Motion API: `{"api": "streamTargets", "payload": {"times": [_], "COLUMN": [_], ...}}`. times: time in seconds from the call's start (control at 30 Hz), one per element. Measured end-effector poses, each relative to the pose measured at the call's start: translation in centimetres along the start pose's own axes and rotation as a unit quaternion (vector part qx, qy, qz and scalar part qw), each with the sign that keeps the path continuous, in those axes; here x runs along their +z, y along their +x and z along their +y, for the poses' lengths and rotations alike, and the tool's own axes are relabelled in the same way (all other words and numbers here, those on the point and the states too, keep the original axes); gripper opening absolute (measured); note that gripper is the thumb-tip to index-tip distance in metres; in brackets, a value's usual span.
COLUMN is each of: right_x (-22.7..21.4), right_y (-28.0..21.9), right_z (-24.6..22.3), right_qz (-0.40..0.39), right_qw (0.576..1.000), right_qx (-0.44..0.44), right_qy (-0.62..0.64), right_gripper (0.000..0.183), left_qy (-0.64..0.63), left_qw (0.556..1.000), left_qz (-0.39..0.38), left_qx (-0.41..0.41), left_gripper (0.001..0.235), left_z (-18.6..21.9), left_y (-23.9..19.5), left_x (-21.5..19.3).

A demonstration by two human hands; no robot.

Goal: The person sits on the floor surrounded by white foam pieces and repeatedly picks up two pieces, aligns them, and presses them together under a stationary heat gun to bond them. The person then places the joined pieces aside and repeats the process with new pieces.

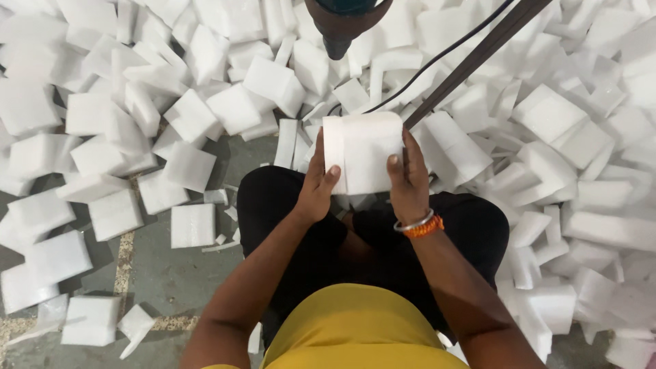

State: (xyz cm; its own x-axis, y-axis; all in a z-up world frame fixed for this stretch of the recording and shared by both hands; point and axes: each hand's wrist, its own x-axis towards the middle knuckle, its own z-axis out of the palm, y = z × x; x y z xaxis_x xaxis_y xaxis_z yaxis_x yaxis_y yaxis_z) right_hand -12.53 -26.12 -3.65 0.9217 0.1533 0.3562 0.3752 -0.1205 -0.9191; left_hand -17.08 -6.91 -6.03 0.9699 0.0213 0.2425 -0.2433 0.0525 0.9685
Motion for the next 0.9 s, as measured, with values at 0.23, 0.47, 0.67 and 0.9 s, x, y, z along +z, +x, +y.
{"api": "streamTargets", "payload": {"times": [0.23,0.47,0.67,0.9], "right_x": [2.7,4.6,6.2,6.4], "right_y": [6.3,14.6,19.9,17.3], "right_z": [2.8,1.4,0.0,-1.8], "right_qz": [0.067,0.08,0.068,0.103], "right_qw": [0.988,0.989,0.945,0.969], "right_qx": [0.048,0.026,0.006,0.008], "right_qy": [0.131,0.122,0.319,0.223], "right_gripper": [0.053,0.051,0.044,0.05], "left_qy": [-0.086,-0.161,-0.202,-0.203], "left_qw": [0.991,0.969,0.964,0.953], "left_qz": [0.061,0.117,0.085,0.091], "left_qx": [-0.088,-0.149,-0.151,-0.206], "left_gripper": [0.075,0.085,0.09,0.085], "left_z": [-1.7,-2.8,0.0,1.0], "left_y": [5.7,14.2,18.4,16.6], "left_x": [-0.9,-3.8,-5.7,-5.2]}}
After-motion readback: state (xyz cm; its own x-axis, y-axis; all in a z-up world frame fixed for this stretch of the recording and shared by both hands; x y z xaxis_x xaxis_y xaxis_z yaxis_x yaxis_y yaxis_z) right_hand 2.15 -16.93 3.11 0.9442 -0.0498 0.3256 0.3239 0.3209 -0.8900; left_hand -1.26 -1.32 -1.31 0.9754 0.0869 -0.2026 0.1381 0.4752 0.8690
